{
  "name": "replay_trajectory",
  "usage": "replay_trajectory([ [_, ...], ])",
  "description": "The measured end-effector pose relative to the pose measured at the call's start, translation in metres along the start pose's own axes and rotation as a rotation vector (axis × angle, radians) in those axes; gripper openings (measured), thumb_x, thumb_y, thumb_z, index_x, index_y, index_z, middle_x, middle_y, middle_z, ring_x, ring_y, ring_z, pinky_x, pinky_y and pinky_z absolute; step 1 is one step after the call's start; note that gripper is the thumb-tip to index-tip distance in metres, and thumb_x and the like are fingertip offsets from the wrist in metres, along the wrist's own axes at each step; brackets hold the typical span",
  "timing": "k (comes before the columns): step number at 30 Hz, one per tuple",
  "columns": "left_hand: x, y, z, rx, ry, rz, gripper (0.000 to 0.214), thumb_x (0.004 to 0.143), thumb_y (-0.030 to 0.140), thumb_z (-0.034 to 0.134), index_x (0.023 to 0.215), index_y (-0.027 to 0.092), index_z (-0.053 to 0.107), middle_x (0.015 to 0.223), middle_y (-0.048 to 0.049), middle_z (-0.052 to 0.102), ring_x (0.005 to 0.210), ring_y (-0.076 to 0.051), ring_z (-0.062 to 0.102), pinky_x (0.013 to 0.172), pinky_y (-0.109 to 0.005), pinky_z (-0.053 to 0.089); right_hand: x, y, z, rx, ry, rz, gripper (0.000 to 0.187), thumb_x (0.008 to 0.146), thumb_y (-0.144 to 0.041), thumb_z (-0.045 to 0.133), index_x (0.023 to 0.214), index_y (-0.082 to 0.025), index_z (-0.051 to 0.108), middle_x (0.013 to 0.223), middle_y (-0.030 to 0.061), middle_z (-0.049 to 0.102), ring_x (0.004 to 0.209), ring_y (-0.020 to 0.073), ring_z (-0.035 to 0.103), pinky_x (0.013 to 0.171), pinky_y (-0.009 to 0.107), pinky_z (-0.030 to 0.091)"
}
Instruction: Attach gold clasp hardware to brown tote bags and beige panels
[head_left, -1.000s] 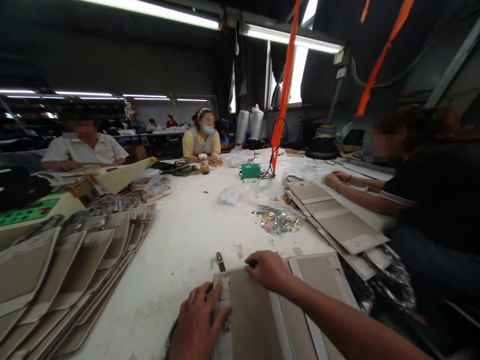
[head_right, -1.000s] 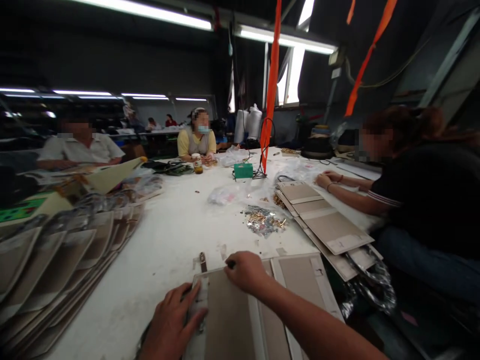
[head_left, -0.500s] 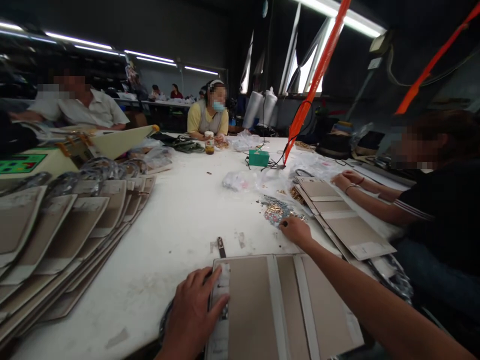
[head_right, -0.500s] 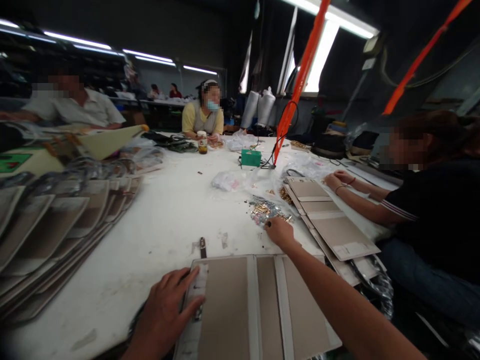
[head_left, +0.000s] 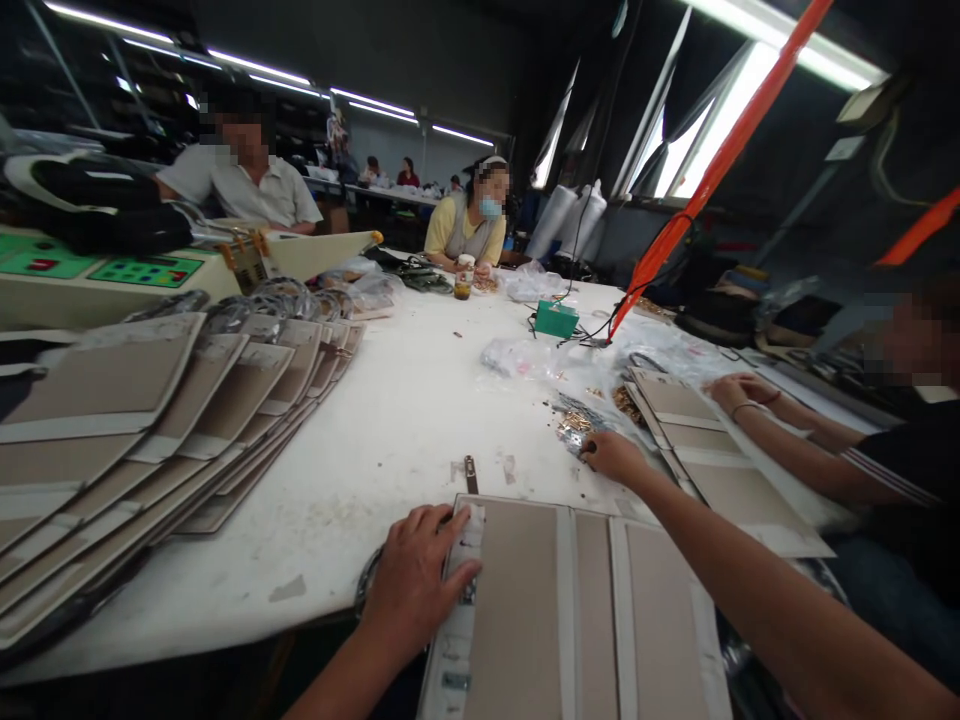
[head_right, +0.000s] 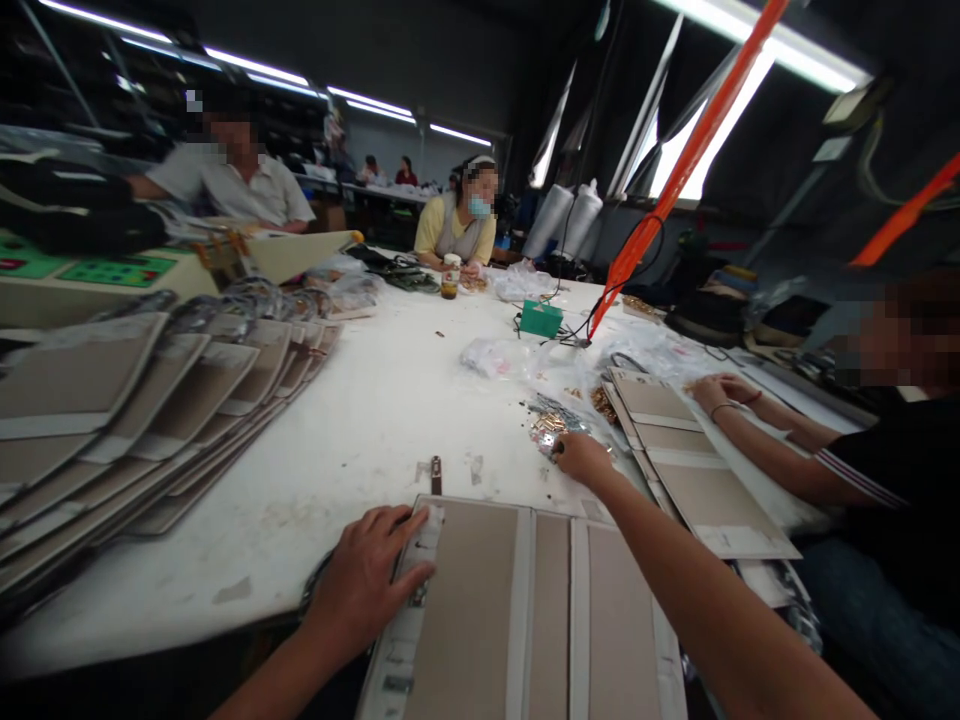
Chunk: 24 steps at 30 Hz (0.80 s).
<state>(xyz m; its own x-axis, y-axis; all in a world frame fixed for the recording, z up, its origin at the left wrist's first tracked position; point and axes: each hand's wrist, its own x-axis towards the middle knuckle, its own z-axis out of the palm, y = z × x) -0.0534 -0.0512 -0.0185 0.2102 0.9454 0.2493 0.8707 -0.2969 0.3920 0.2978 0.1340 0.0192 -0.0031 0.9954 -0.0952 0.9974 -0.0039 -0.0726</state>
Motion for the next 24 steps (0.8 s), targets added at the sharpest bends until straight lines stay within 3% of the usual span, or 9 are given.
replay_trajectory([
  [5, 0.001, -0.001, 0.0, -0.003, -0.004, 0.001, 0.054, 0.089, 0.033, 0.07, 0.142, 0.03, 0.057, 0.138, -0.0047, 0.062, 0.127, -0.027, 0.051, 0.108, -0.046, 0.04, -0.009, -0.008, -0.008, 0.024, 0.033, 0.004, 0.022, 0.087, -0.026, 0.062, 0.099, -0.019, 0.079, 0.104, 0.0099, 0.078, 0.095, 0.0237, 0.067, 0.072, 0.028, 0.04],
  [9, 0.0, -0.001, -0.001, -0.013, 0.004, 0.005, 0.057, 0.087, 0.032, 0.072, 0.143, 0.029, 0.057, 0.137, -0.0046, 0.062, 0.127, -0.027, 0.051, 0.108, -0.045, 0.04, -0.028, -0.02, -0.02, 0.122, 0.04, -0.071, 0.023, 0.089, -0.025, 0.058, 0.097, -0.017, 0.078, 0.098, 0.0078, 0.078, 0.089, 0.0209, 0.068, 0.071, 0.027, 0.041],
  [13, -0.001, 0.0, -0.002, -0.027, 0.006, 0.004, 0.057, 0.087, 0.033, 0.073, 0.142, 0.029, 0.057, 0.138, -0.0051, 0.062, 0.126, -0.028, 0.051, 0.107, -0.046, 0.041, -0.06, -0.058, -0.028, 0.325, -0.067, -0.269, 0.027, 0.091, -0.035, 0.057, 0.099, -0.021, 0.079, 0.085, 0.001, 0.077, 0.074, 0.0162, 0.067, 0.068, 0.025, 0.045],
  [18, -0.001, 0.003, -0.003, -0.042, -0.003, -0.014, 0.059, 0.084, 0.035, 0.076, 0.14, 0.028, 0.059, 0.136, -0.0052, 0.062, 0.125, -0.028, 0.052, 0.106, -0.046, 0.042, -0.095, -0.124, -0.02, 0.68, -0.292, -0.493, 0.022, 0.083, -0.033, 0.065, 0.091, -0.019, 0.08, 0.082, 0.001, 0.078, 0.073, 0.0169, 0.068, 0.07, 0.025, 0.049],
  [24, 0.0, 0.005, -0.004, -0.046, 0.001, -0.02, 0.06, 0.084, 0.035, 0.077, 0.14, 0.027, 0.058, 0.135, -0.0051, 0.062, 0.124, -0.028, 0.052, 0.104, -0.046, 0.042, -0.101, -0.159, -0.002, 0.631, -0.261, -0.517, 0.021, 0.08, -0.023, 0.063, 0.089, -0.018, 0.081, 0.084, 0.003, 0.08, 0.079, 0.0188, 0.07, 0.074, 0.026, 0.049],
])
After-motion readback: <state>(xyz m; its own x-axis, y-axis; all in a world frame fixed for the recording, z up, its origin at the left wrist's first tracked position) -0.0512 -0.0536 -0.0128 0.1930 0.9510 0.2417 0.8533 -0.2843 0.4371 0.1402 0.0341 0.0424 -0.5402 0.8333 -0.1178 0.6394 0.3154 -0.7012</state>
